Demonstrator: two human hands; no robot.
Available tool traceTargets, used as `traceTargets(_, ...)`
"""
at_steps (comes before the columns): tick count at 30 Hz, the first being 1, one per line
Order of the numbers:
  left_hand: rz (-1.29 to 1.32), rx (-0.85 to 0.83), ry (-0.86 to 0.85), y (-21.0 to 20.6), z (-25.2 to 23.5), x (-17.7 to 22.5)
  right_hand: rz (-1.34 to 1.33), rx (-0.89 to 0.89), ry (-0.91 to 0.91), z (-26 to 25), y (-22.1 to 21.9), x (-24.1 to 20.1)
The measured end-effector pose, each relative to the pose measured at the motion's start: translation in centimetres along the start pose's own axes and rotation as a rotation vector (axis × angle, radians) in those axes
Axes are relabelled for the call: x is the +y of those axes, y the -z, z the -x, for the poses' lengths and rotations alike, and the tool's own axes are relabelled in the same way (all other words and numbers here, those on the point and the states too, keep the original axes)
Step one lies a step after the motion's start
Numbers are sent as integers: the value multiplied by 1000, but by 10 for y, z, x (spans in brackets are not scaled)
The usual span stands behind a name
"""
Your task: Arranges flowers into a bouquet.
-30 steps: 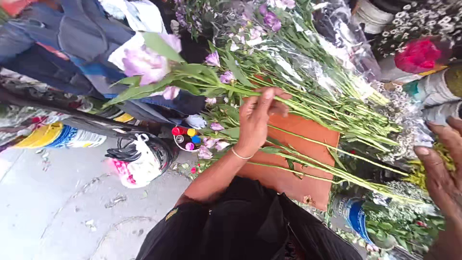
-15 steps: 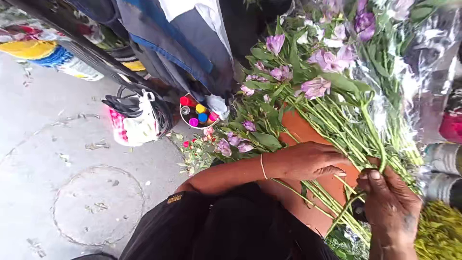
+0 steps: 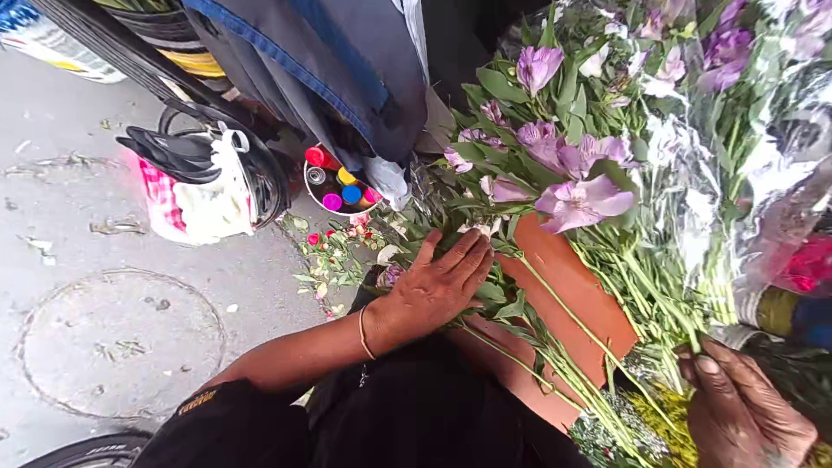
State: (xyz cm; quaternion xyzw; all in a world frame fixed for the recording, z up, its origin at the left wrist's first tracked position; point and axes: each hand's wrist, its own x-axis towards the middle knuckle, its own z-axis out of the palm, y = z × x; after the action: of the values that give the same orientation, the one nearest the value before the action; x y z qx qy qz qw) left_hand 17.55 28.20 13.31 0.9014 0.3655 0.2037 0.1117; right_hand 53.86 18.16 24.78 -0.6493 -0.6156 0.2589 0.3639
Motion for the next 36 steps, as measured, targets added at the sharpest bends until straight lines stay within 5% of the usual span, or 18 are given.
traceTargets(4, 32, 37, 22, -6, 1, -1, -71, -111, -115, 3, -47, 27)
traceTargets(9, 23, 92, 25, -13, 6, -2, -66, -204, -194, 43, -54, 81)
traceTargets(17, 54, 191, 60, -15, 1, 4, 86, -155, -7, 34, -69, 85)
traceTargets(24, 97, 233, 67, -18, 3, 2, 157, -166, -80, 40, -75, 72)
traceTargets(30, 351, 521, -69, 1, -7, 13, 285, -186, -28, 29, -74, 63)
traceTargets(33, 350, 354, -245, -6, -29, 32, 340, -224, -21, 24, -74, 57)
traceTargets(36, 144, -34, -138, -29, -45, 45, 407, -302, -9, 20, -72, 55)
